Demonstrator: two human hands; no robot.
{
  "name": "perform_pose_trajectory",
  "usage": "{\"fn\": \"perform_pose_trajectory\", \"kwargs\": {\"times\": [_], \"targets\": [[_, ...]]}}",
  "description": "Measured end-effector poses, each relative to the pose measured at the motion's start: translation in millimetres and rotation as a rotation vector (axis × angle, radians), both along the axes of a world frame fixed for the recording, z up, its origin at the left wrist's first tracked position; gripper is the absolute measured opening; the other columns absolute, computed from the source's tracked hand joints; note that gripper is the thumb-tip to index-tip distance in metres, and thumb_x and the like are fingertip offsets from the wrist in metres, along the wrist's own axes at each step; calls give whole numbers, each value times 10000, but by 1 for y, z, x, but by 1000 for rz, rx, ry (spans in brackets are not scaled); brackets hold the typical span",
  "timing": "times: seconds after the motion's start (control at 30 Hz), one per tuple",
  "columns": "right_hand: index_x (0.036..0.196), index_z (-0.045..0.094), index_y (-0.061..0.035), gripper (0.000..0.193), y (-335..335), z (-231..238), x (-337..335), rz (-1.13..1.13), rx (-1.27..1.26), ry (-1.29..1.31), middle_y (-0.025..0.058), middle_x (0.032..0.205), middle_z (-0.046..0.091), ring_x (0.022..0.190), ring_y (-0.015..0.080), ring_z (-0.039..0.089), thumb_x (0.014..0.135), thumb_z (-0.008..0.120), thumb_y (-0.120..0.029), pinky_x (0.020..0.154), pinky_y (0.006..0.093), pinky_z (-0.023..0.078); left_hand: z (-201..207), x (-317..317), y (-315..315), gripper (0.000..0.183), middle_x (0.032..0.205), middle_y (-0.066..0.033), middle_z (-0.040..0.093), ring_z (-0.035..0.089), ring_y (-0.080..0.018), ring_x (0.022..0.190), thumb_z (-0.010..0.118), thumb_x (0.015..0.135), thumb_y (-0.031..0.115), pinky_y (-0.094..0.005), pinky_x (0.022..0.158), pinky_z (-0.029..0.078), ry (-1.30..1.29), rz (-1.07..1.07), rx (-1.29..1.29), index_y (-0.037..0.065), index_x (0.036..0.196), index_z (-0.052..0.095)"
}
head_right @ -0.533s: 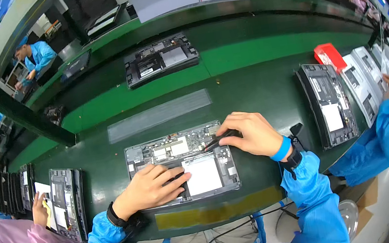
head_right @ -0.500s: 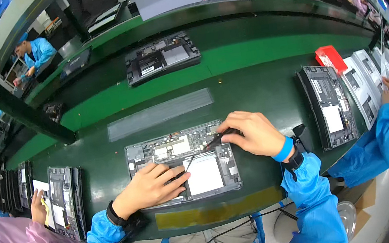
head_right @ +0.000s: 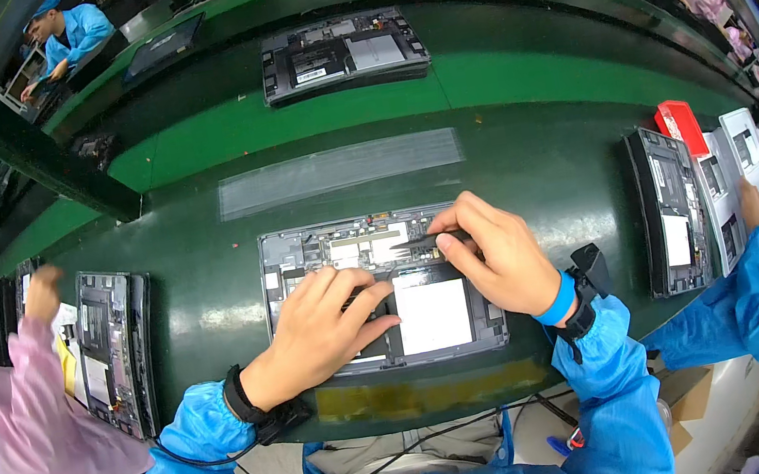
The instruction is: The person installs internal components and manages ribbon cables inside tablet or small laptop housings, using tweezers and a spudger to precisely position the components and cables.
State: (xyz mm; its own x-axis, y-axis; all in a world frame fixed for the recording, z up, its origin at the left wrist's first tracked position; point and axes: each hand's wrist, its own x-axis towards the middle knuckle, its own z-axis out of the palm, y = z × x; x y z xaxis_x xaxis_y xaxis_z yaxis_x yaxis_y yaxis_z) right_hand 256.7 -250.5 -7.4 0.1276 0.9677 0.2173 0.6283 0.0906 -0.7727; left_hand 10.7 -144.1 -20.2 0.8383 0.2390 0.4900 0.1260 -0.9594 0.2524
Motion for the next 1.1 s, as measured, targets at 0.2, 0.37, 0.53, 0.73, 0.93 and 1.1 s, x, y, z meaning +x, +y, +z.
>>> {"fn": "perform_pose_trajectory", "kwargs": {"times": [0.2, 0.37, 0.53, 0.73, 0.93, 1.1], "targets": [[1042, 686, -12, 189, 1, -2, -1, 3, 58, -101, 94, 935, 640, 773, 218, 654, 925, 781, -126, 609, 299, 520, -9, -4, 0, 334, 1055, 13, 665, 583, -160, 863, 856, 774, 312, -314, 690, 462, -20, -50, 150, 110, 1019, 753], [1104, 719, -55, 225, 3, 0, 0, 71, 29, -178, 77, 935, 633, 835, 243, 625, 908, 778, -148, 738, 357, 483, -6, -4, -2, 346, 1062, 15, 671, 593, -167, 869, 853, 776, 327, -312, 685, 463, -6, 12, 56, 98, 1012, 747], [1242, 745, -148, 343, 6, -5, -3, 283, 68, -428, 28, 944, 567, 891, 229, 557, 907, 745, -217, 889, 392, 382, -9, -5, -1, 357, 1050, 12, 690, 603, -172, 854, 857, 775, 336, -311, 677, 476, 0, 8, 45, 82, 997, 739], [1225, 753, -156, 324, 7, -3, -4, 298, 66, -456, 22, 949, 558, 902, 223, 554, 904, 747, -203, 889, 398, 384, -7, -6, 1, 362, 1026, 12, 705, 613, -171, 837, 863, 773, 335, -300, 668, 492, 1, 2, 24, 77, 991, 732], [1115, 769, -128, 238, 5, -6, -1, 266, 137, -355, 44, 932, 611, 872, 248, 590, 882, 791, -174, 821, 391, 440, -3, -6, 2, 393, 1109, 10, 708, 595, -170, 837, 854, 782, 342, -296, 679, 497, 8, 9, 31, 69, 1046, 752], [1057, 747, -52, 223, -6, -7, 1, 6, 97, -78, 71, 928, 669, 736, 215, 642, 853, 832, -85, 601, 314, 515, -6, -3, 2, 406, 1161, 20, 710, 572, -153, 818, 838, 798, 344, -285, 675, 482, 51, -67, 157, 67, 1085, 763]]}}
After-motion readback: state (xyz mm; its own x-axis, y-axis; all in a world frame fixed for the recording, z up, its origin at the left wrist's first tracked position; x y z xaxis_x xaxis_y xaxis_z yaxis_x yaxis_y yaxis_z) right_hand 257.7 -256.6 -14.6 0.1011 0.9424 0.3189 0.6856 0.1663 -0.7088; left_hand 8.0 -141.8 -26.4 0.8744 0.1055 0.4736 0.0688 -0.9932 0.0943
